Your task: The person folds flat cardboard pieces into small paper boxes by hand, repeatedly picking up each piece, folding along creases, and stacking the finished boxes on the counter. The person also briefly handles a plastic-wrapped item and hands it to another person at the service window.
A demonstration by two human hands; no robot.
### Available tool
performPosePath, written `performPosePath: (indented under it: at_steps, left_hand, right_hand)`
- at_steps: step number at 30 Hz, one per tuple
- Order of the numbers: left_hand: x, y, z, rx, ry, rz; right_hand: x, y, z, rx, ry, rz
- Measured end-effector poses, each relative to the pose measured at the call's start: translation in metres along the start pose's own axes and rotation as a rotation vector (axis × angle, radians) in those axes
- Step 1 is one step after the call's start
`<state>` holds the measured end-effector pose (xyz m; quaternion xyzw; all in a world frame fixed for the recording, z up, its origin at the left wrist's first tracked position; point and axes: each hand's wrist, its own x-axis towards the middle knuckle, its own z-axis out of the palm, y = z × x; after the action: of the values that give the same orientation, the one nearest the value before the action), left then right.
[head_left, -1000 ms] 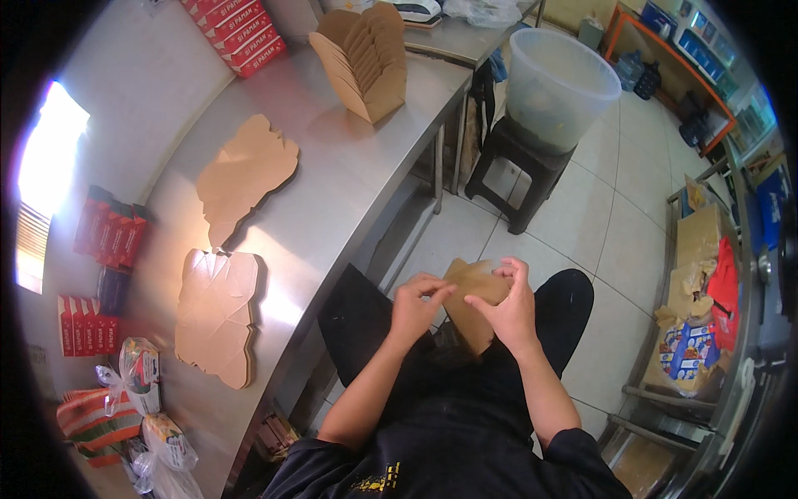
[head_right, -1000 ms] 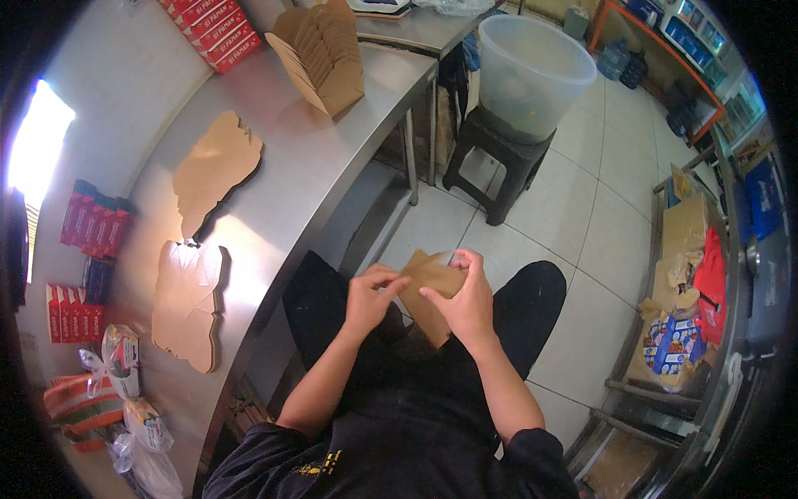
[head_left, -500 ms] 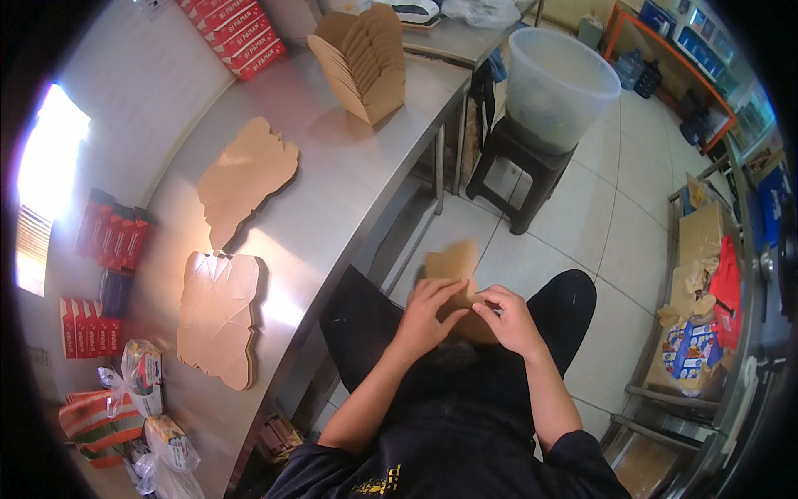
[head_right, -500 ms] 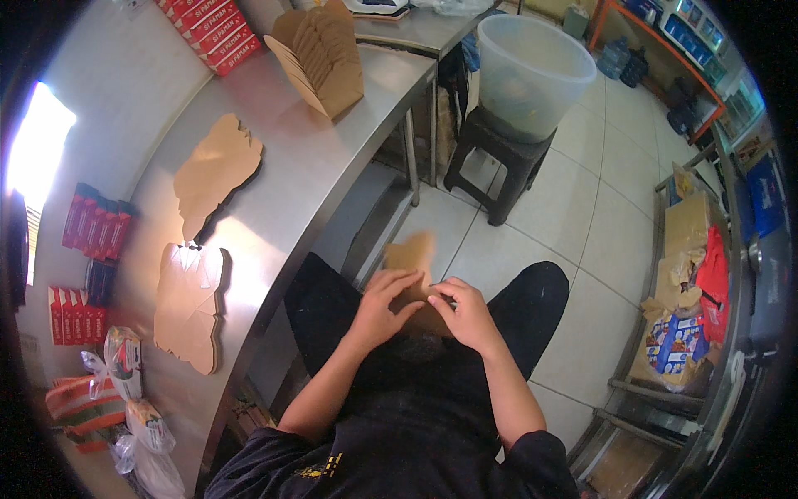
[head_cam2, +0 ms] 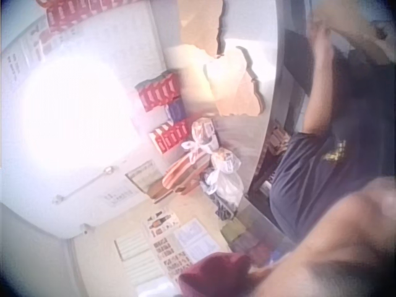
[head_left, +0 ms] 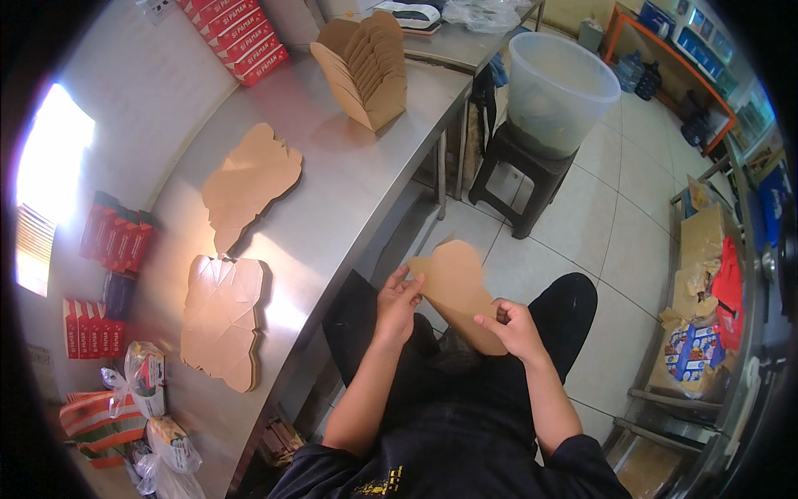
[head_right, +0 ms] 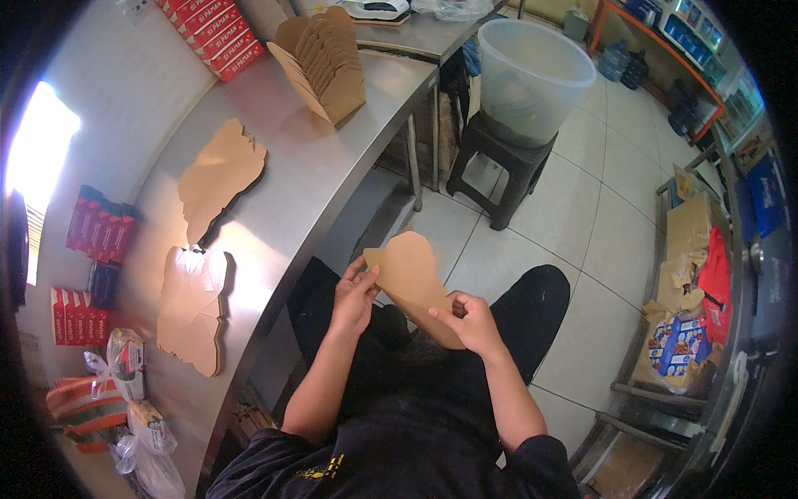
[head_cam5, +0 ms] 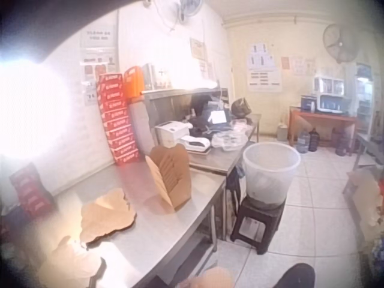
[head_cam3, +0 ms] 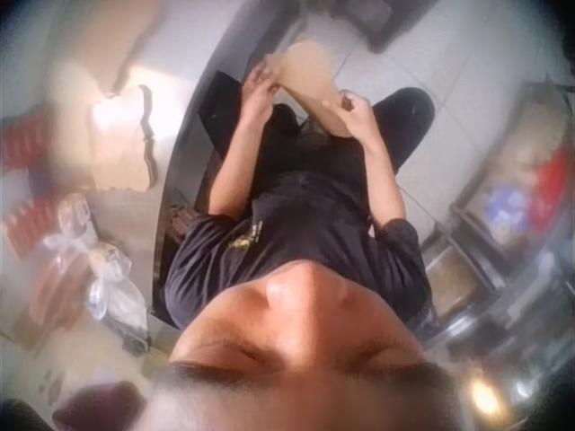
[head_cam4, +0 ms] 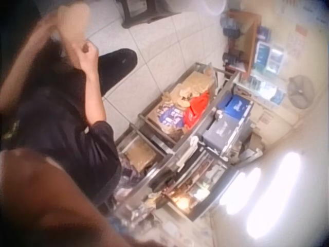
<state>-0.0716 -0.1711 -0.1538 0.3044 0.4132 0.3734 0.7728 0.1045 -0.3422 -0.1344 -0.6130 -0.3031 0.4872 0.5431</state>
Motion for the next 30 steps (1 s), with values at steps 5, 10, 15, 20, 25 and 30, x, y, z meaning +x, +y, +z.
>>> performPosePath:
  at_steps: [5, 10, 15, 20, 25, 30]
  left_hand:
    - [-0.027, 0.004, 0.015, 1.055, -0.031, 0.621]
    - [-0.043, 0.006, 0.027, 1.121, -0.495, 0.767]
    - [-0.041, 0.009, 0.03, 1.039, -0.403, 0.485]
    - [-0.016, -0.006, 0.004, 0.46, -0.079, 0.242]
    - [-0.008, -0.003, -0.011, 0.279, 0.047, 0.048]
    - [-0.021, -0.009, -0.011, 0.276, -0.073, 0.019]
  right_hand:
    - [-0.001, -0.019, -0.004, -0.302, 0.08, -0.121]
    - [0.006, -0.049, -0.004, -0.445, -0.025, -0.247]
    - [0.008, -0.049, 0.011, -0.326, 0.27, -0.207]
    - [0.001, -0.025, 0.01, -0.147, 0.18, -0.165]
    - [-0.003, -0.033, -0.007, -0.459, -0.057, -0.43]
    - [0.005, -0.042, 0.001, -0.747, 0.47, -0.603]
